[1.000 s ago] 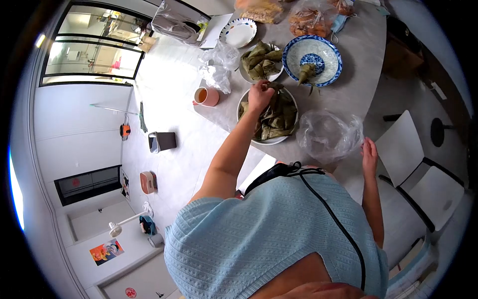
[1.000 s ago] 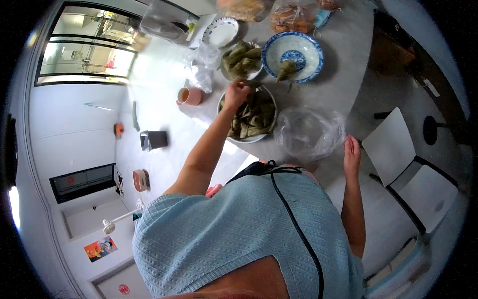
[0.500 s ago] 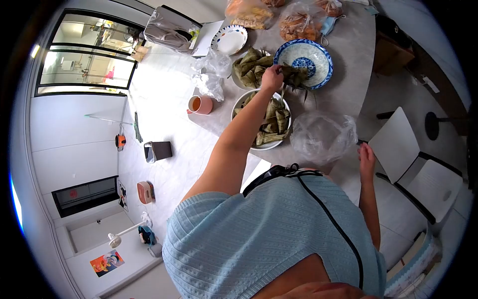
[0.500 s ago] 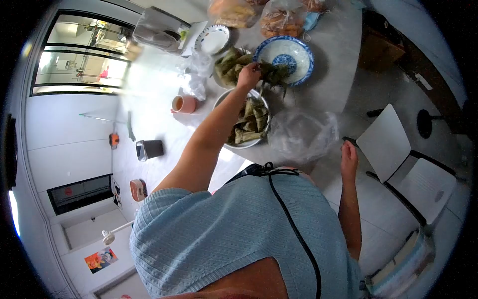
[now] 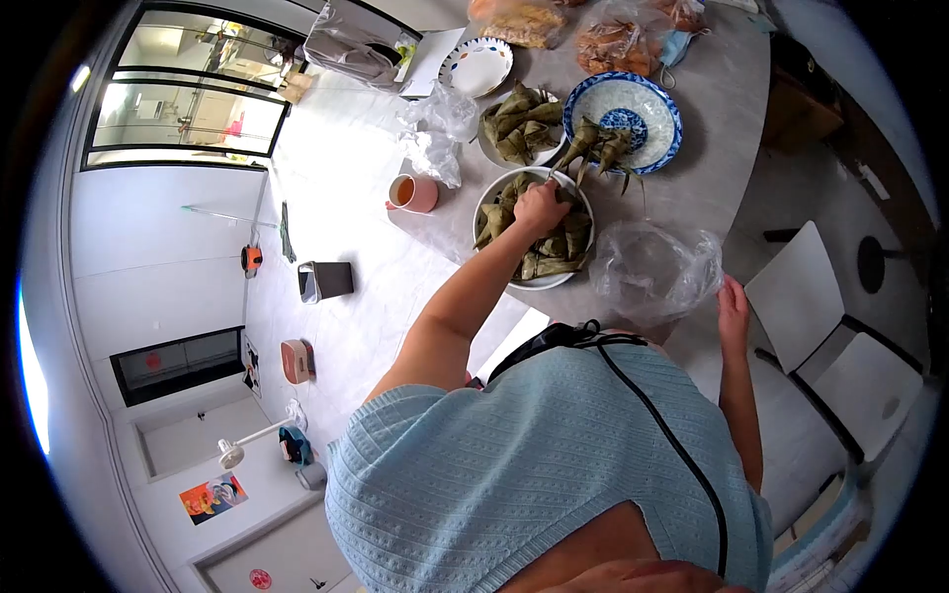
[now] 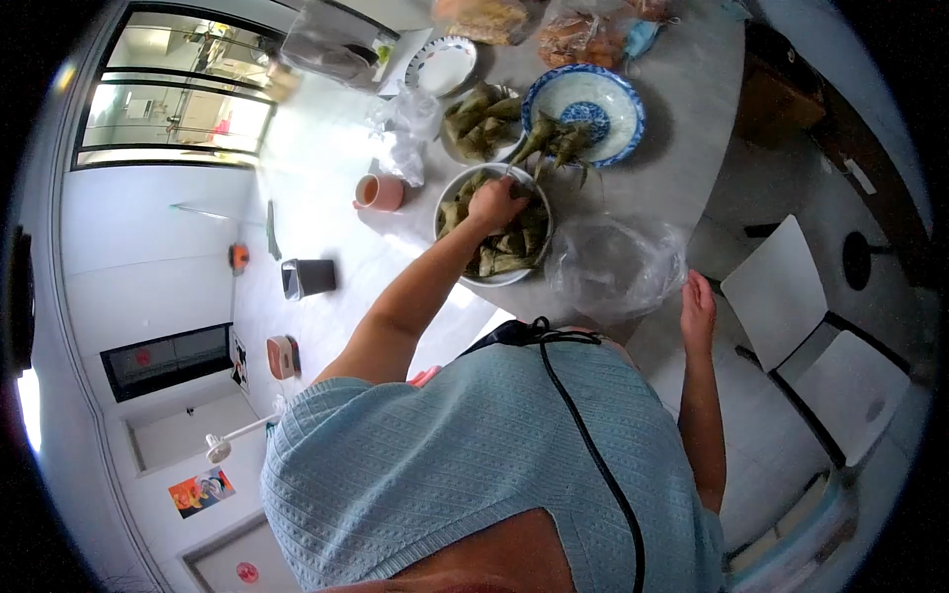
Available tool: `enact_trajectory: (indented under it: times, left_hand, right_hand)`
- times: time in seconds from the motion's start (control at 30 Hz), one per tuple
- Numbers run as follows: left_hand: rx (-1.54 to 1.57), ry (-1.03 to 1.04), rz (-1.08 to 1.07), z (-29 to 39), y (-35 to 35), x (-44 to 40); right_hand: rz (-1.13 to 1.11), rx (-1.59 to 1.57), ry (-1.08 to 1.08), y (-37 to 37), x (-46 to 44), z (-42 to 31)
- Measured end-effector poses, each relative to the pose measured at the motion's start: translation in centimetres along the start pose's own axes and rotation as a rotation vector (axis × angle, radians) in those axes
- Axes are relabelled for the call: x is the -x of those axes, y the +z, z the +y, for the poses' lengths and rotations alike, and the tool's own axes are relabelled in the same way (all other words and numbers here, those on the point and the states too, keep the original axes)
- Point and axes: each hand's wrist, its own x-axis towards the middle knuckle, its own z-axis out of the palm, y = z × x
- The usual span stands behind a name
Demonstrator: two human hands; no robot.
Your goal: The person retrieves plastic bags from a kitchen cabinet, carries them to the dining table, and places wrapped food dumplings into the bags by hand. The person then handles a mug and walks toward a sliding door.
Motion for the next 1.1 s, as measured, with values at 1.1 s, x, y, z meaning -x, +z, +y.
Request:
enact_trajectory:
  times: [1.1]
  left_hand:
    - [-0.068,0.155,-0.321,2.4,-1.5,0.3]
  right_hand:
    - [0.066,0.042,-0.010,-1.6,1.9,5.8]
